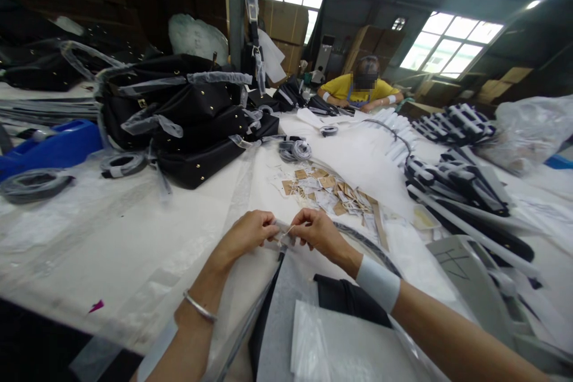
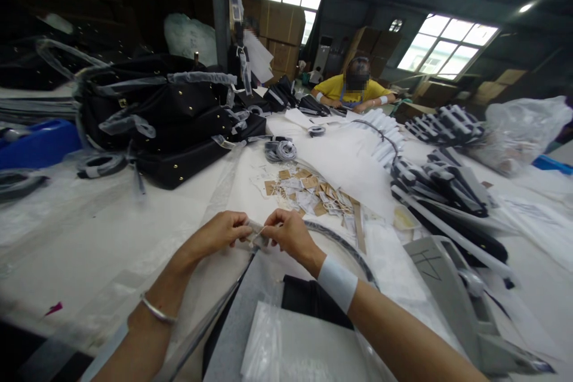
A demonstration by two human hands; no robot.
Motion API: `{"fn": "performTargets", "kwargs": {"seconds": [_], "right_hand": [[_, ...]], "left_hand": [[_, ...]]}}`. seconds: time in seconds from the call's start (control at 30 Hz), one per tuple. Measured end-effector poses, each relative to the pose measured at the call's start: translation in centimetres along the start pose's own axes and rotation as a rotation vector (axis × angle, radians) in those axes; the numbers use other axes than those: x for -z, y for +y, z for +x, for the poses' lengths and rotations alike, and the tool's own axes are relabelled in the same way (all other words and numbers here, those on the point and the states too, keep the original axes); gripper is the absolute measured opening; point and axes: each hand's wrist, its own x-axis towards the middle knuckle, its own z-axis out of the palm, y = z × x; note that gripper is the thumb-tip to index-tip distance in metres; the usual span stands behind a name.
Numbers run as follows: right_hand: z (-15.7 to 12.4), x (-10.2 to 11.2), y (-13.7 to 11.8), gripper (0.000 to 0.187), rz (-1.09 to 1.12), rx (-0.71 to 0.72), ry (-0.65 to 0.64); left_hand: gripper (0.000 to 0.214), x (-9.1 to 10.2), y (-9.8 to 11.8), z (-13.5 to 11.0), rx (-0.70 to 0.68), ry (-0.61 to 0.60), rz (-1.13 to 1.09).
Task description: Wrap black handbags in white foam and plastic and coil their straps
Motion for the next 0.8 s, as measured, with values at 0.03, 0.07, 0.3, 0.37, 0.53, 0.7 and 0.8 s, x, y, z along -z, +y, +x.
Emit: {"fn": "performTargets", "kwargs": {"seconds": [0.03, 0.07, 0.3, 0.37, 0.53, 0.7, 0.8], "right_hand": [[-0.2, 0.4, 0.0, 0.013, -0.122, 0.059, 0.015], [-0.3, 0.8, -0.1, 0.01, -0.227, 0.109, 0.02], [0.4, 0.5, -1.6, 0.038, -0.12, -0.01, -0.332], [0.8, -0.1, -1.6, 0.039, -0.17, -0.014, -0.44], [1.9, 0.1, 0.0, 0.043, -0.324, -0.023, -0.288], [2.2, 1.6, 1.1, 0.033, -0.281, -0.052, -0.252], [1.9, 2.0, 1.0, 0.024, -0.302, 0.001, -0.288]], "left_hand": [[0.021, 0.6, 0.0, -0.2, -0.011, -0.021, 0.015], [0.021, 1.2, 0.0, -0.5, -0.021, -0.043, 0.025], [0.02, 4.1, 0.5, -1.8, -0.064, -0.077, 0.102], [0.021, 4.2, 0.1, -1.9, -0.068, -0.083, 0.156], [0.023, 4.2, -1.0, -2.6, -0.031, -0.139, 0.185], [0.03, 4.0, -1.4, -3.4, 0.041, -0.078, 0.153], [0.035, 3.9, -1.9, -3.2, 0.082, -0.02, 0.219]]}}
